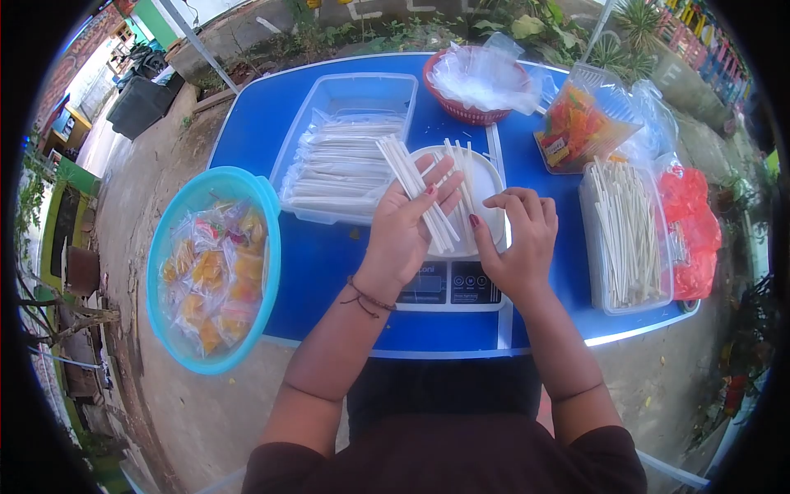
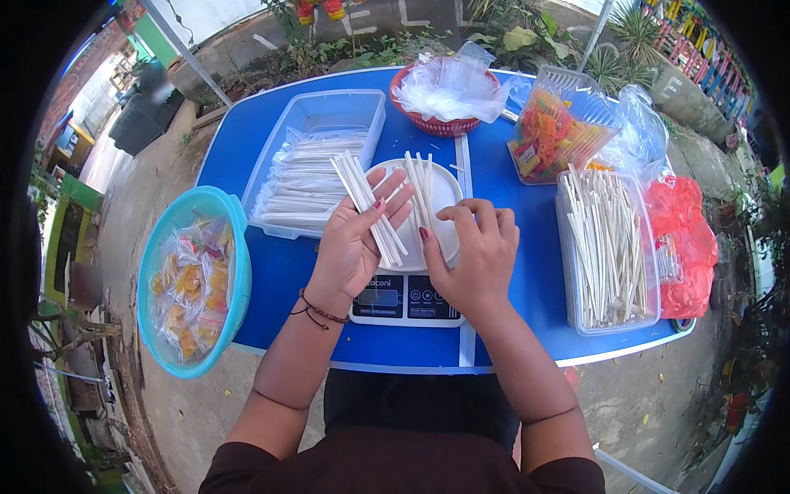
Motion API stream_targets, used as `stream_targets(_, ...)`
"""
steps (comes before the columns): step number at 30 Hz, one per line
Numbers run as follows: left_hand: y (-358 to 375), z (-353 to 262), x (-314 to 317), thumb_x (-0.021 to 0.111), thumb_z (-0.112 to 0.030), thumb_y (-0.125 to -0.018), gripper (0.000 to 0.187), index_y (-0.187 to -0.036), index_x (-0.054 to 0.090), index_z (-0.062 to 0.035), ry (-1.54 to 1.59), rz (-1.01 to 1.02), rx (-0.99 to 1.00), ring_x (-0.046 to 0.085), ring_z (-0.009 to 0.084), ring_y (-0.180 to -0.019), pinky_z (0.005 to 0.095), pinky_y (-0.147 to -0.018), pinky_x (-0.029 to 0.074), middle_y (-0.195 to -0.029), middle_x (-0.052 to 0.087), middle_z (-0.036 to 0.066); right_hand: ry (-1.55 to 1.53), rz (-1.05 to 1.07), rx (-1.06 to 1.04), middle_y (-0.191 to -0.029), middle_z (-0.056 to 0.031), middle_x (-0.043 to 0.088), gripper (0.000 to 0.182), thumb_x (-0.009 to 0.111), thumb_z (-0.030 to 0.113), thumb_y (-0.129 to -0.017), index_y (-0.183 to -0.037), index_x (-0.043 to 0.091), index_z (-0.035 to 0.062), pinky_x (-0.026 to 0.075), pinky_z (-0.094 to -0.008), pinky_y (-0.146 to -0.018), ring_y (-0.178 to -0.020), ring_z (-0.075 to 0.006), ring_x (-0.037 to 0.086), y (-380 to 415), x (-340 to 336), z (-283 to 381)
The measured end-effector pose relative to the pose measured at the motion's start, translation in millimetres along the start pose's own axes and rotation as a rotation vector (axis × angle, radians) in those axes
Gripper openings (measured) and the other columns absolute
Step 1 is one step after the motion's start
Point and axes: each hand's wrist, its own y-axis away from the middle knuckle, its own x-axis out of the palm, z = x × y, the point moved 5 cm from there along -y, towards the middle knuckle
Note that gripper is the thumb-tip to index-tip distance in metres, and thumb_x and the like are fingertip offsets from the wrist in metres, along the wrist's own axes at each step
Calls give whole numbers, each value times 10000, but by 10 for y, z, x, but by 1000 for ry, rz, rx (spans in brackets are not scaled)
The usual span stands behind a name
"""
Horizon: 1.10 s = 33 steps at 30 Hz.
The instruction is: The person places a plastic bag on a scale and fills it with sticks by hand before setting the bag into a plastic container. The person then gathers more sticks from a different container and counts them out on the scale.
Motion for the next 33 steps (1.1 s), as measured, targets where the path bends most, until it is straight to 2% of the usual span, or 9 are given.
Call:
stream_targets(6,33,93,92,399,9,-989,446,-1424,300,11,-16,68,-77,465,302,-1306,372,-1075,442,-1426,423,207,-345,261,-25,-741,-33,587,115,700,135,-767,-753,602,76,375,-364,-729,-751,-238,492,96,113,68)
stream_targets(11,39,143,119,392,18,-985,463,-1436,285,9,-8,101,-117,460,303,-1311,379,-1084,430,-1436,411,211,-426,277,58,-730,-46,587,97,683,98,-774,-739,599,62,374,-357,-709,-732,-236,484,137,168,32)
stream_targets(14,24,151,67,377,29,-978,473,-1440,274,11,189,145,-187,458,306,-1313,379,-1079,436,-1440,405,216,-423,272,110,-724,-48,591,98,678,91,-777,-734,597,56,368,-359,-703,-724,-235,483,140,171,-16)
stream_targets(17,22,138,58,365,36,-972,476,-1438,273,15,98,130,-132,464,309,-1308,381,-1073,442,-1444,401,217,-387,234,112,-726,-46,595,99,677,90,-778,-733,596,57,362,-359,-699,-719,-234,483,138,153,-42)
stream_targets(24,14,155,64,433,4,-978,474,-1432,297,7,-50,110,-90,483,301,-1291,393,-1059,454,-1419,438,211,-332,204,44,-723,-44,599,100,686,90,-770,-733,599,58,361,-357,-698,-716,-233,482,96,113,0)
stream_targets(33,22,145,59,474,-37,-984,465,-1423,324,3,-74,99,-80,489,293,-1285,378,-1033,477,-1412,452,201,-431,227,169,-710,-50,592,90,682,78,-771,-723,610,52,364,-361,-693,-715,-237,485,122,144,-90)
